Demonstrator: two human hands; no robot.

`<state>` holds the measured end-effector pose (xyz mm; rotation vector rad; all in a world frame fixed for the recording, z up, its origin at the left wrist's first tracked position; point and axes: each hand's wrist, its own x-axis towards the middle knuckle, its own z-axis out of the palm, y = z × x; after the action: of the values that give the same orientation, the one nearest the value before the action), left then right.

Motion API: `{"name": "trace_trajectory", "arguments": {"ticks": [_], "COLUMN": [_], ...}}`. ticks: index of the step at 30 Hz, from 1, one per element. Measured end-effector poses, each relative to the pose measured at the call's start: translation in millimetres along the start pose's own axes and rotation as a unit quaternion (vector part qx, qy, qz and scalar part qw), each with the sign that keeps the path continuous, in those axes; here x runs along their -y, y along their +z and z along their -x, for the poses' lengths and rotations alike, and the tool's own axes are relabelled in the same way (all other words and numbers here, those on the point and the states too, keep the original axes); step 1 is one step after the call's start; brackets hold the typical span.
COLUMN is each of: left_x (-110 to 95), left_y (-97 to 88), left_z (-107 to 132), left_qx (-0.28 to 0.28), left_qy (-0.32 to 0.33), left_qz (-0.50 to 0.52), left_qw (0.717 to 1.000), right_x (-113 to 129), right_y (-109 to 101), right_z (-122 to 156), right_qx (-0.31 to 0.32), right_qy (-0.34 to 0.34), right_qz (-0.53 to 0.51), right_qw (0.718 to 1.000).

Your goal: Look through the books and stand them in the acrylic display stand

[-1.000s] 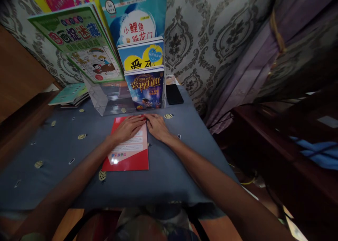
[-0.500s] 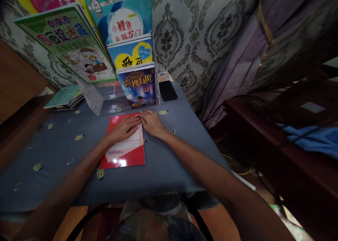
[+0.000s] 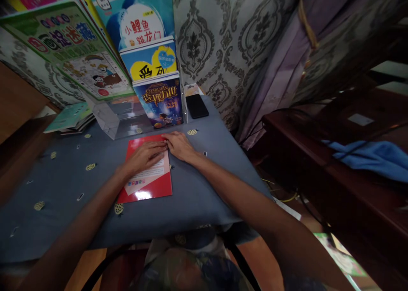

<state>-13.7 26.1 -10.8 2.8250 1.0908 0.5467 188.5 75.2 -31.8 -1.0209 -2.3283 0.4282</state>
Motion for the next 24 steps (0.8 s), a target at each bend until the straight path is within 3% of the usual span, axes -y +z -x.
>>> {"name": "trace_trajectory", "arguments": {"ticks": [5,9,16,21,24], "left_x": [-9.5,-11.2,-3.9,-5.3,-6.8], "left_y": [-6.7,-8.3,-2.0,1.6,1.0], "left_z": [5.8,5.8,6.3,5.3,5.4], "left_qx": [0.074,0.093,0.043,-0.017,-0.032], "left_qy": [-0.051,-0.07,-0.046,0.025,0.029], "left_qz": [-0.016,-0.021,-0.023,-0.01,-0.015], "left_qw": [0.996,0.993,0.998,0.999,0.999], "right_x": [-3.9,-2.5,3.2,1.1,-1.4], "right_y": [3.6,3.5,-2.5,-4.4,-3.4], "right_z": [1.5,2.7,0.0,0.4,1.5], "right_qx": [0.022,0.024,-0.027,-0.023,-0.023], "right_qy": [-0.006,-0.013,0.029,0.016,0.006], "right_qz": [0.007,0.007,0.0,-0.02,-0.037], "right_qw": [1.0,1.0,0.999,0.999,0.999]}}
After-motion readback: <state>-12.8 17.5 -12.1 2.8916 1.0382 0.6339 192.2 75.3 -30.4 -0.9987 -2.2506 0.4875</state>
